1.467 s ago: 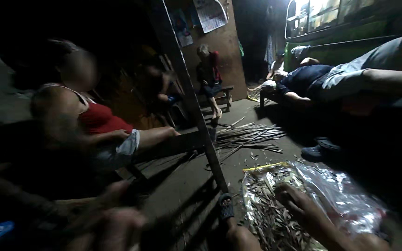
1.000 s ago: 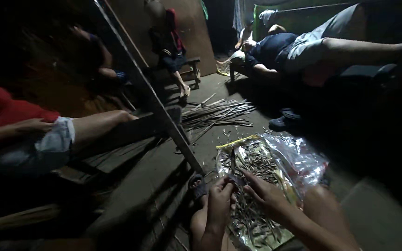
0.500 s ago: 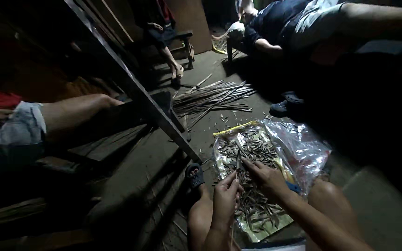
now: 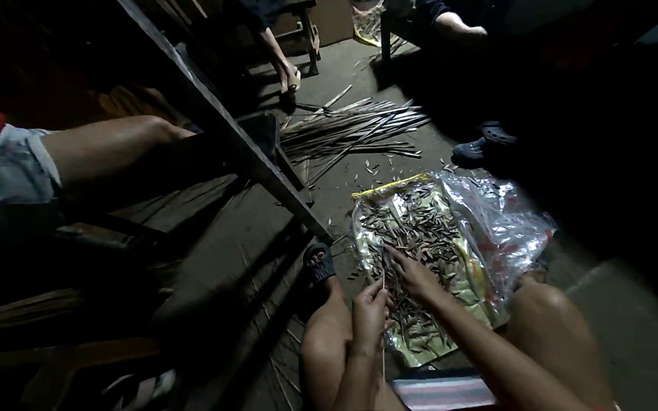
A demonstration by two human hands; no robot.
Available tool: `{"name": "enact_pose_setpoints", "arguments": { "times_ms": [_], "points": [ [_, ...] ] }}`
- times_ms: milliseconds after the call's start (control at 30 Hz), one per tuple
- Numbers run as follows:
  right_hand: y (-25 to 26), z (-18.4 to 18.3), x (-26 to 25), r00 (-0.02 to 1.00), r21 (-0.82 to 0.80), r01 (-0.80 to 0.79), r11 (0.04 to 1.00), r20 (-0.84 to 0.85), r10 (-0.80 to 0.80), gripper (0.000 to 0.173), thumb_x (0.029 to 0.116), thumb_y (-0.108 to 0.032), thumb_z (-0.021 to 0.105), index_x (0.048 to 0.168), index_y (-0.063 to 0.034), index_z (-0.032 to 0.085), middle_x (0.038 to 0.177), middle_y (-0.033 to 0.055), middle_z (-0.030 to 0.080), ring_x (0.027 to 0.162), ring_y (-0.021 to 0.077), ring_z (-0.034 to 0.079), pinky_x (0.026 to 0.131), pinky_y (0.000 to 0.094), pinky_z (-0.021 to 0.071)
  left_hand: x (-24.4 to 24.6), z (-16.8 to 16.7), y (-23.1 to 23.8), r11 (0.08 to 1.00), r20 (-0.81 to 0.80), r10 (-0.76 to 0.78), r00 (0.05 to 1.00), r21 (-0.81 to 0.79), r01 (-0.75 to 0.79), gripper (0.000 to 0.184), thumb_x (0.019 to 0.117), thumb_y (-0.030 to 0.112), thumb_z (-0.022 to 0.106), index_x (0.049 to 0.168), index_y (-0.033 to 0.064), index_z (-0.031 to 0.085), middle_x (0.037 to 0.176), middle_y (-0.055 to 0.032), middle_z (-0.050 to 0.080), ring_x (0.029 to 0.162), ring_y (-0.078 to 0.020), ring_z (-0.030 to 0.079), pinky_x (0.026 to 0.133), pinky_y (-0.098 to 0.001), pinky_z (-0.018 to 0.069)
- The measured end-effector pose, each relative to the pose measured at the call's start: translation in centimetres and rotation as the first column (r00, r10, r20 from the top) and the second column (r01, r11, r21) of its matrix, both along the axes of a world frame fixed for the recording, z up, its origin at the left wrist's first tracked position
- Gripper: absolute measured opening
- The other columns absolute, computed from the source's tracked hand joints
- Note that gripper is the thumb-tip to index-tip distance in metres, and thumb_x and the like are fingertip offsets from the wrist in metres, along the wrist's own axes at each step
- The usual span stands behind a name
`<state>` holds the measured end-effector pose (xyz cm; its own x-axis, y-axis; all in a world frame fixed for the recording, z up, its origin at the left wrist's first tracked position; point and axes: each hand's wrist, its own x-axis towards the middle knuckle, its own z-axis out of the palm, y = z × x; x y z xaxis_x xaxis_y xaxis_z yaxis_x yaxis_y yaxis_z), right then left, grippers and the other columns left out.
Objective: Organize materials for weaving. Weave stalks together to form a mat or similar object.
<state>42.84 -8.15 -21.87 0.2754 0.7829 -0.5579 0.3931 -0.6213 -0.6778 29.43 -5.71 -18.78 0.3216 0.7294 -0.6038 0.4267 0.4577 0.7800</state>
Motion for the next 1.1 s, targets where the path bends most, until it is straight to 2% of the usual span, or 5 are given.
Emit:
{"name": "enact_pose_setpoints", "arguments": {
  "times_ms": [133,233,400,700,1100],
  "points": [
    [-0.1,-2.4,-0.5,0.908,0.139,0.247,0.959,-0.379,-0.178,0.046,0.1124,-0.015,0.032,0.157,-0.0049,0.038,0.15,0.0217,0.05,0.133,0.03,0.053,0.11,0.0448,0.0406,-0.9,-0.6,0.5,0.999,-0.066,-0.038,0.997,-0.036,0.035,0.031,0.1066,0.002,0.047,0.134,-0.004,0.059,0.07,-0.0012,0.053,0.046,-0.0041,0.038,0.042,-0.0188,0.0311],
    [-0.5,-1.8,-0.6,0.674,-0.139,0.438,0.888,-0.602,-0.427,0.036,0.113,-0.028,0.034,0.136,-0.0077,0.052,0.089,0.0028,0.056,0.065,0.009,0.051,0.057,0.0251,0.0441,-2.0,-0.6,1.1,0.995,-0.08,-0.071,0.994,-0.071,0.066,0.029,0.1063,0.002,0.049,0.132,-0.0027,0.061,0.069,-0.0009,0.053,0.046,-0.004,0.039,0.041,-0.0184,0.0312],
    [-1.7,-3.7,2.4,-0.026,-0.477,0.489,0.73,-0.845,-0.534,0.039,0.1103,-0.043,0.033,0.091,-0.0129,0.047,0.055,-0.0048,0.042,0.036,0.0014,0.037,0.033,0.0154,0.0327,-4.1,0.6,1.9,0.992,-0.096,-0.117,0.988,-0.06,0.112,0.029,0.1061,0.003,0.049,0.131,-0.0017,0.062,0.068,-0.0001,0.053,0.045,-0.0041,0.04,0.042,-0.0182,0.0327],
    [-4.0,0.2,-0.2,0.927,0.202,0.274,0.94,-0.314,-0.203,0.044,0.1116,-0.024,0.038,0.149,-0.0031,0.046,0.127,0.0216,0.062,0.106,0.0286,0.063,0.093,0.046,0.0498,-1.7,1.8,2.8,0.989,-0.077,-0.117,0.99,0.084,0.124,0.028,0.1046,0.005,0.055,0.131,-0.0005,0.063,0.082,-0.0053,0.062,0.05,-0.0051,0.049,0.045,-0.0184,0.0396],
    [-5.5,1.0,-3.0,0.937,0.466,0.066,0.883,0.275,-0.216,0.045,0.1056,-0.02,0.049,0.15,-0.0228,0.054,0.104,0.0219,0.069,0.083,0.0391,0.07,0.071,0.056,0.0557,0.8,3.4,0.6,0.982,0.064,-0.106,0.992,0.166,0.094,0.027,0.1039,0.003,0.055,0.129,-0.0064,0.061,0.08,-0.0061,0.062,0.049,-0.0034,0.049,0.044,-0.0174,0.0409]
  ]
}}
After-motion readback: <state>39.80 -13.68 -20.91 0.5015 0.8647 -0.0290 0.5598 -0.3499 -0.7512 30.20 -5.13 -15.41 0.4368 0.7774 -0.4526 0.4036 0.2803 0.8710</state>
